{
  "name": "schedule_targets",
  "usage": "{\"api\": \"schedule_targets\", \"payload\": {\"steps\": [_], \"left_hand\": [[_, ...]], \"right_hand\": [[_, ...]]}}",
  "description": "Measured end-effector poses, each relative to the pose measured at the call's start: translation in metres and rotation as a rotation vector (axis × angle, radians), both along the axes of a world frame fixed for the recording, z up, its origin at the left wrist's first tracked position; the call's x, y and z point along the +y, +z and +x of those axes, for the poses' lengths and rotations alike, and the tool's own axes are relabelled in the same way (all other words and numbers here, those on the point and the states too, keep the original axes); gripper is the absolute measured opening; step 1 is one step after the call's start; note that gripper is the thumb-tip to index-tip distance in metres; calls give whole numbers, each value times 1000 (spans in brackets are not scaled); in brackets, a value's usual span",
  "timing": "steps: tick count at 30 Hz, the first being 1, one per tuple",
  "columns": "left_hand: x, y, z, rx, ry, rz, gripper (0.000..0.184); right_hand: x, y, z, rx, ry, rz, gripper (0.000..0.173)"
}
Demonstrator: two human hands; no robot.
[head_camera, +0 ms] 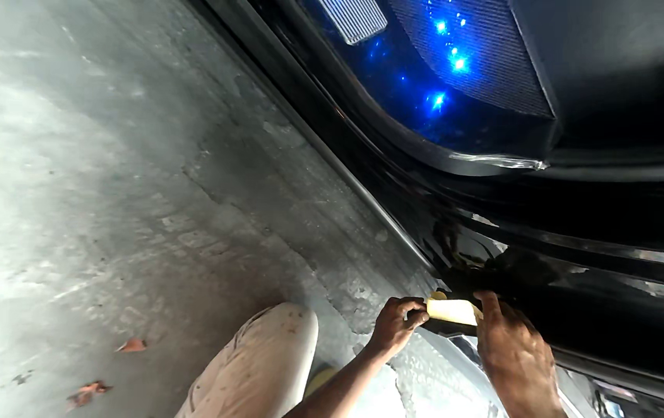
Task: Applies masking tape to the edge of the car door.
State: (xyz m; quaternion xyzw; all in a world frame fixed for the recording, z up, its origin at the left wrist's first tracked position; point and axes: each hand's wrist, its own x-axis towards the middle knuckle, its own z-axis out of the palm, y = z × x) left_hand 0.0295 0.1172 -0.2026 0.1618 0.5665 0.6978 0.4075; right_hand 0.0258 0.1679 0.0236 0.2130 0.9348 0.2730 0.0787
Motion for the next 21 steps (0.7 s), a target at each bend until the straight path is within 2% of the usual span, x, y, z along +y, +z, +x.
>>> {"api": "schedule_targets", "payload": {"steps": [7,14,17,21], "left_hand": [[2,6,1,-2,3,-78,30],[2,13,-5,-93,-55,-149,33],[4,22,-4,-193,6,-185,35],[8,39,11,-249,138,-242,29]], "right_hand": [[3,-1,0,11,18,15,21],[6,9,-13,-15,-129,-69,25],[8,10,-16,-38,-149,-83,26],[9,12,-16,-45,-158,-143,27]]}}
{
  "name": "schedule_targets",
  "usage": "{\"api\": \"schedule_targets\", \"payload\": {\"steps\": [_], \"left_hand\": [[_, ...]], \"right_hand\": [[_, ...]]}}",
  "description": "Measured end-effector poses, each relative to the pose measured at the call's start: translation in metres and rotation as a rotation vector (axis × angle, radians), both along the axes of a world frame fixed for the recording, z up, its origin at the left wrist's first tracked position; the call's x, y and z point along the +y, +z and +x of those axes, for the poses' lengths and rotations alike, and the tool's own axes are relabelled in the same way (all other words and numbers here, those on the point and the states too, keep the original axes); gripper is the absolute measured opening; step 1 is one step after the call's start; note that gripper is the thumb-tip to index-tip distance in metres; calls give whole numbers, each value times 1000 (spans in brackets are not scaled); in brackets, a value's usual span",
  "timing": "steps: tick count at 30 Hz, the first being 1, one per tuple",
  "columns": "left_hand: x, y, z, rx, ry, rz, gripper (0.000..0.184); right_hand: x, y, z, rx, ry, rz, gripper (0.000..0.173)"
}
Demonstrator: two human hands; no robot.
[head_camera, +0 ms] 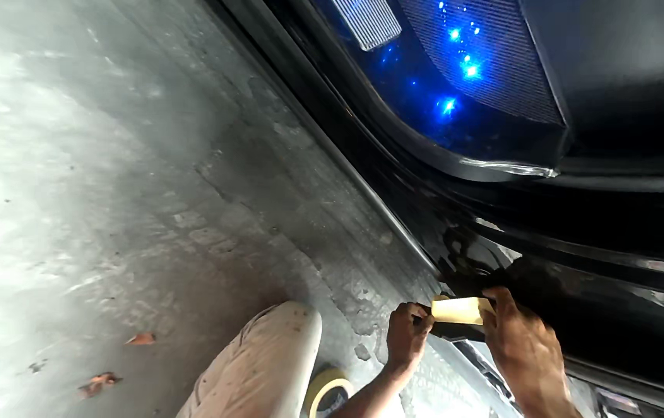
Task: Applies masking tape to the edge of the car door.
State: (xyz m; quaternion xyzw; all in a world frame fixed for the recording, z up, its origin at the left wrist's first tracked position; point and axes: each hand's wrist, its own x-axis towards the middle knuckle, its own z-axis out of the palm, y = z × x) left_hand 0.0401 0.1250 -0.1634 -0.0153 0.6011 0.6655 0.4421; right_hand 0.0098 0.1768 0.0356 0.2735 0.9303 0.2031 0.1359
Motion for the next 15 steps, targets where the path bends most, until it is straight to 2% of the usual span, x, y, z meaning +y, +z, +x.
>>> {"api": "schedule_targets", "payload": {"steps": [5,11,15], "left_hand": [[7,5,12,-147,145,49,21],[12,8,17,-142,180,30,25],[16,13,18,-222,229,17,29]], "right_hand": [[0,3,-2,-15,-43,-47,27],[1,6,-2,-5,-68,-120,28],[0,7,0,-39,-66,-104,31]]}}
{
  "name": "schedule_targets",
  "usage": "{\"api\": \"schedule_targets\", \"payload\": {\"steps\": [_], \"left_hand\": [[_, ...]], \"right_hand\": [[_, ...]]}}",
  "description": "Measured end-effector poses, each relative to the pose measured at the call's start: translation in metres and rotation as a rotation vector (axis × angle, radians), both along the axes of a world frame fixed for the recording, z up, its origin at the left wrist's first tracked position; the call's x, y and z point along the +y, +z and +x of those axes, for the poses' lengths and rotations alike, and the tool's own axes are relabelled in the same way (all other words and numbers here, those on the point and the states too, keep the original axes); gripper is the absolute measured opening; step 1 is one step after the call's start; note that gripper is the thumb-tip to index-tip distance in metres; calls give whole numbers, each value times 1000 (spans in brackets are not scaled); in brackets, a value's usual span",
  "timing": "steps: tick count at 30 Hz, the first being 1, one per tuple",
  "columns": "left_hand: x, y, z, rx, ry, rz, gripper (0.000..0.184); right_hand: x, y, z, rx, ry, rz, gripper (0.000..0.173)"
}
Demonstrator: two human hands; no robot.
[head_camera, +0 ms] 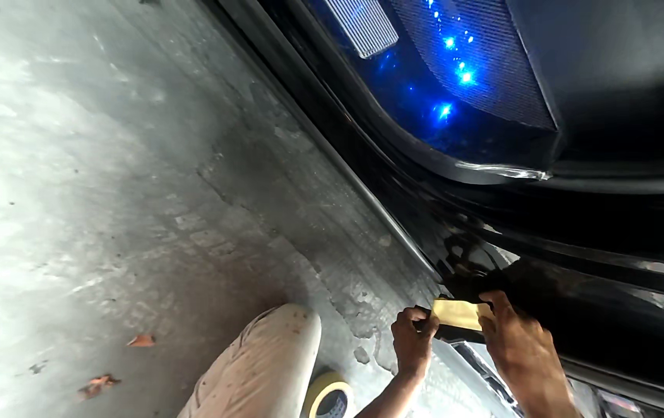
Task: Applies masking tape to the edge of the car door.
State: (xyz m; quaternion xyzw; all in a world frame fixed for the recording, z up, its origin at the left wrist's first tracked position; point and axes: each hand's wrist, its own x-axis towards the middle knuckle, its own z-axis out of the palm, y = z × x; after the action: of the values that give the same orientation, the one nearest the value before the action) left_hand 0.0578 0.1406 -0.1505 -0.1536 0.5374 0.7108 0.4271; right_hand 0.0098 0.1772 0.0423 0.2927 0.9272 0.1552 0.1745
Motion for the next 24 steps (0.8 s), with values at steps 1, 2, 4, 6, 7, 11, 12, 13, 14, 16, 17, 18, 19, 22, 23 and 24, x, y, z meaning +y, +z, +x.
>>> {"api": "schedule_targets", "payload": {"steps": [1,2,4,6,7,11,12,13,14,16,17,18,19,22,23,24], "left_hand": [[0,3,-1,-10,-3,-8,27],[1,6,-1,-13,-7,-19,25],[2,10,0,-9,-17,-44,24],[4,13,2,1,-39,-76,26],[5,14,2,4,-54,-85,27],[4,18,2,35,-86,-109,30],[4,19,2,39,-88,-114,31],[5,21,2,37,-92,-119,32],[5,23,1,31,-97,-124,32],[6,27,-1,-3,-110,-128,32],[7,30,-3,-30,-120,-129,32],[8,32,-4,-54,-131,-134,31],[9,35,-5,-77,-136,-138,31],[13,39,-4,-117,-125,-134,28],[12,40,-4,-120,-123,-126,27],[11,40,-3,-122,-123,-116,27]], "right_hand": [[0,0,1,-5,19,9,31],[0,-1,2,-7,38,14,31],[1,-2,5,8,88,20,31],[2,-2,6,17,119,16,33],[2,-2,6,11,116,15,35],[4,-2,6,24,130,6,36],[3,-1,4,18,101,-9,36],[2,0,2,9,61,-26,36],[2,2,0,7,23,-44,37],[2,3,-4,22,-6,-58,37],[3,2,-4,23,-13,-55,37],[3,2,-5,23,-14,-51,37],[2,2,-5,19,-15,-50,38],[0,4,-7,-19,-41,-47,41],[0,5,-7,-33,-46,-43,42],[0,5,-6,-46,-46,-39,43]]}}
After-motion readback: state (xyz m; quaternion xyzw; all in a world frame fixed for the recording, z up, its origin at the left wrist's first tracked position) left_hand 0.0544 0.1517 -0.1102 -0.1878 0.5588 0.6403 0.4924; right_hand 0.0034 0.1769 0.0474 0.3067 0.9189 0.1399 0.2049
